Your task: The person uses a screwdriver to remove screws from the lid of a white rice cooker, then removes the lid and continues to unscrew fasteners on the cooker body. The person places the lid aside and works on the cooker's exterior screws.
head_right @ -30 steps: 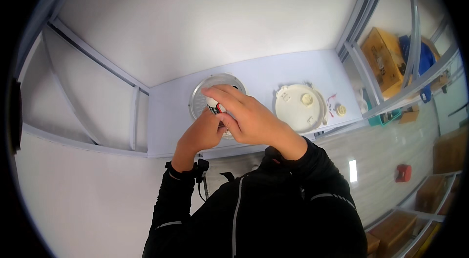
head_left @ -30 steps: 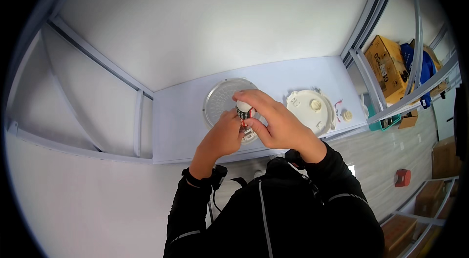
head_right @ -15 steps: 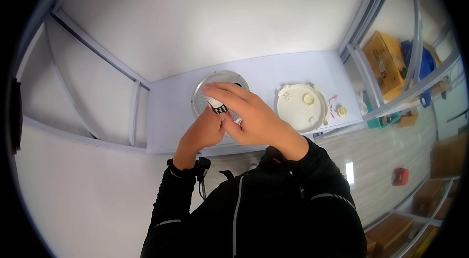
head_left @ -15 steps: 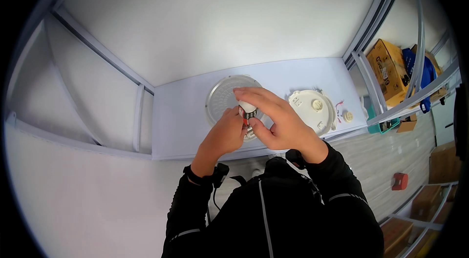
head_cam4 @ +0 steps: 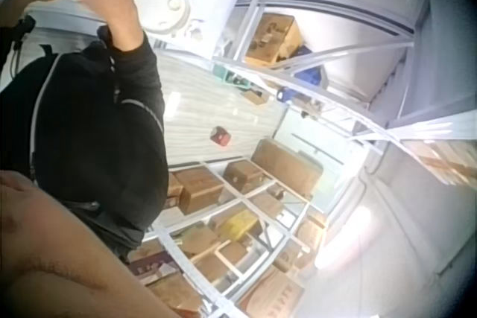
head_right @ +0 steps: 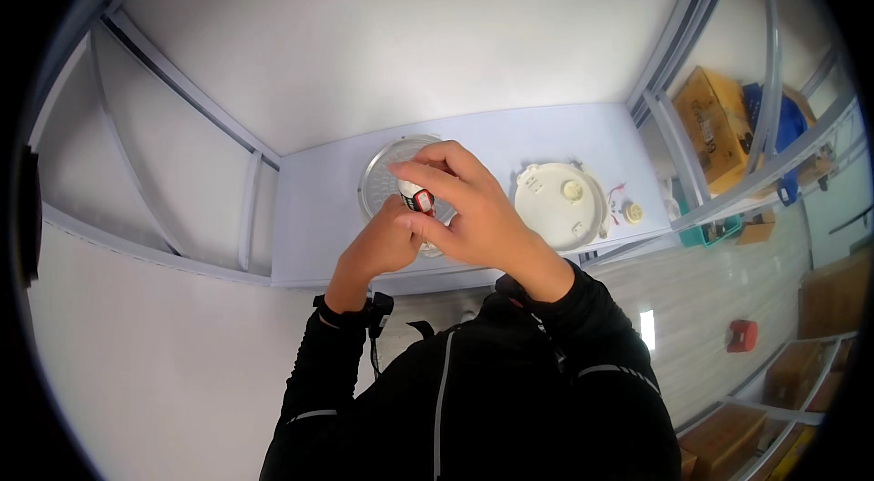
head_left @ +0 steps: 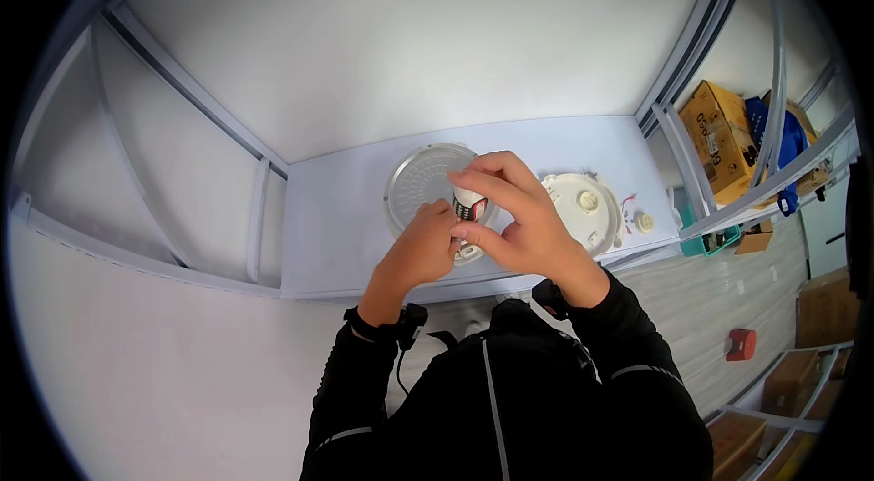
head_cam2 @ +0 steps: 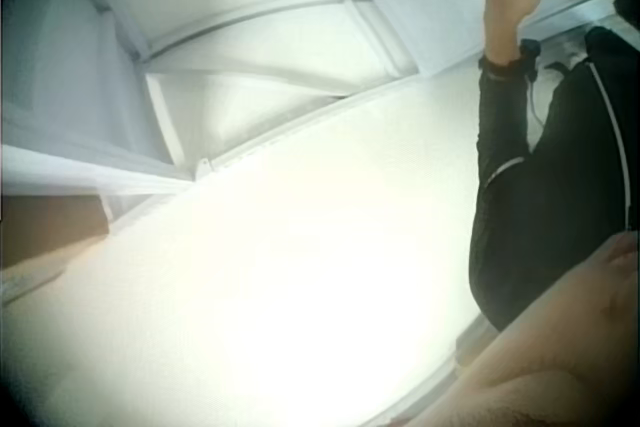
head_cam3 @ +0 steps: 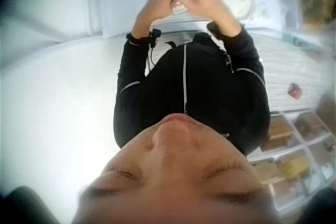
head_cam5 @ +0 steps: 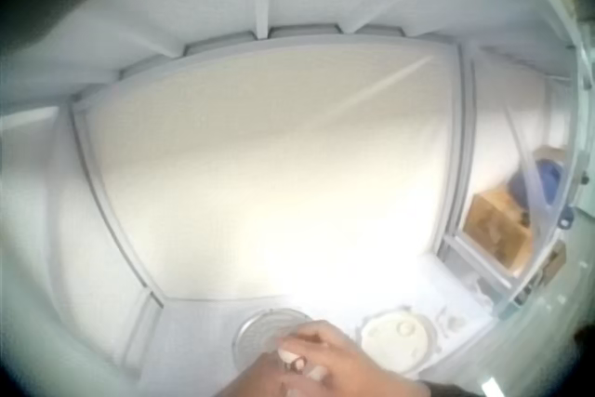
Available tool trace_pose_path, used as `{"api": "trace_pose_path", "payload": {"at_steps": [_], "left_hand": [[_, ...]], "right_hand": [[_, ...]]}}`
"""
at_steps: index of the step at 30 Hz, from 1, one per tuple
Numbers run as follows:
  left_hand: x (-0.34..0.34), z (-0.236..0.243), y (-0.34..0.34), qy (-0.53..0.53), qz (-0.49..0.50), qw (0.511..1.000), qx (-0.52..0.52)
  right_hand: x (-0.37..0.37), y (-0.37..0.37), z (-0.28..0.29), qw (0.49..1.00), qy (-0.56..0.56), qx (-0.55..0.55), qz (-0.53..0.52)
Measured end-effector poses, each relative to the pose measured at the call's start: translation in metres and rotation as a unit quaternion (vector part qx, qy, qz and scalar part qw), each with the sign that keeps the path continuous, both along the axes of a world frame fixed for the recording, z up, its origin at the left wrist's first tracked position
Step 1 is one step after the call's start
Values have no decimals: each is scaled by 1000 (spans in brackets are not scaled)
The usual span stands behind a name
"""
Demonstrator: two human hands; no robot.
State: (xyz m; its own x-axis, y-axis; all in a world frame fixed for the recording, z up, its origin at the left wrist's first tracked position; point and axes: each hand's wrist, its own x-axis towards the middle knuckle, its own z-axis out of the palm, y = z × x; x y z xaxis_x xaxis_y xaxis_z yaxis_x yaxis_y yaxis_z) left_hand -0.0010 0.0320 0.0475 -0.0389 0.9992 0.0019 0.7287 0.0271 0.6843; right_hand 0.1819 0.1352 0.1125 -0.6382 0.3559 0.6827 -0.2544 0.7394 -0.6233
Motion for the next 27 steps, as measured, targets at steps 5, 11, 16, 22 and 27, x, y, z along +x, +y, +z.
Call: {"api": "trace_pose_path", "payload": {"at_steps": [5,11,16,22,27], "left_hand": [[0,-18,-1,51,10,998,29],[-1,-30,2,53,17,997,47],[1,-30,2,73,15,996,53],[-1,-32,2,61,31,998,5],[8,-13,0,79,23,996,20]], "right_hand": [[-1,-1,0,1000,10,-18,4],[1,-3,0,999,32,12,12],[3,-1,-7,1000,19,1,1],[-2,-8,3,999,44,1,-7],[6,-2,-4,999,3,-23,-30]]}}
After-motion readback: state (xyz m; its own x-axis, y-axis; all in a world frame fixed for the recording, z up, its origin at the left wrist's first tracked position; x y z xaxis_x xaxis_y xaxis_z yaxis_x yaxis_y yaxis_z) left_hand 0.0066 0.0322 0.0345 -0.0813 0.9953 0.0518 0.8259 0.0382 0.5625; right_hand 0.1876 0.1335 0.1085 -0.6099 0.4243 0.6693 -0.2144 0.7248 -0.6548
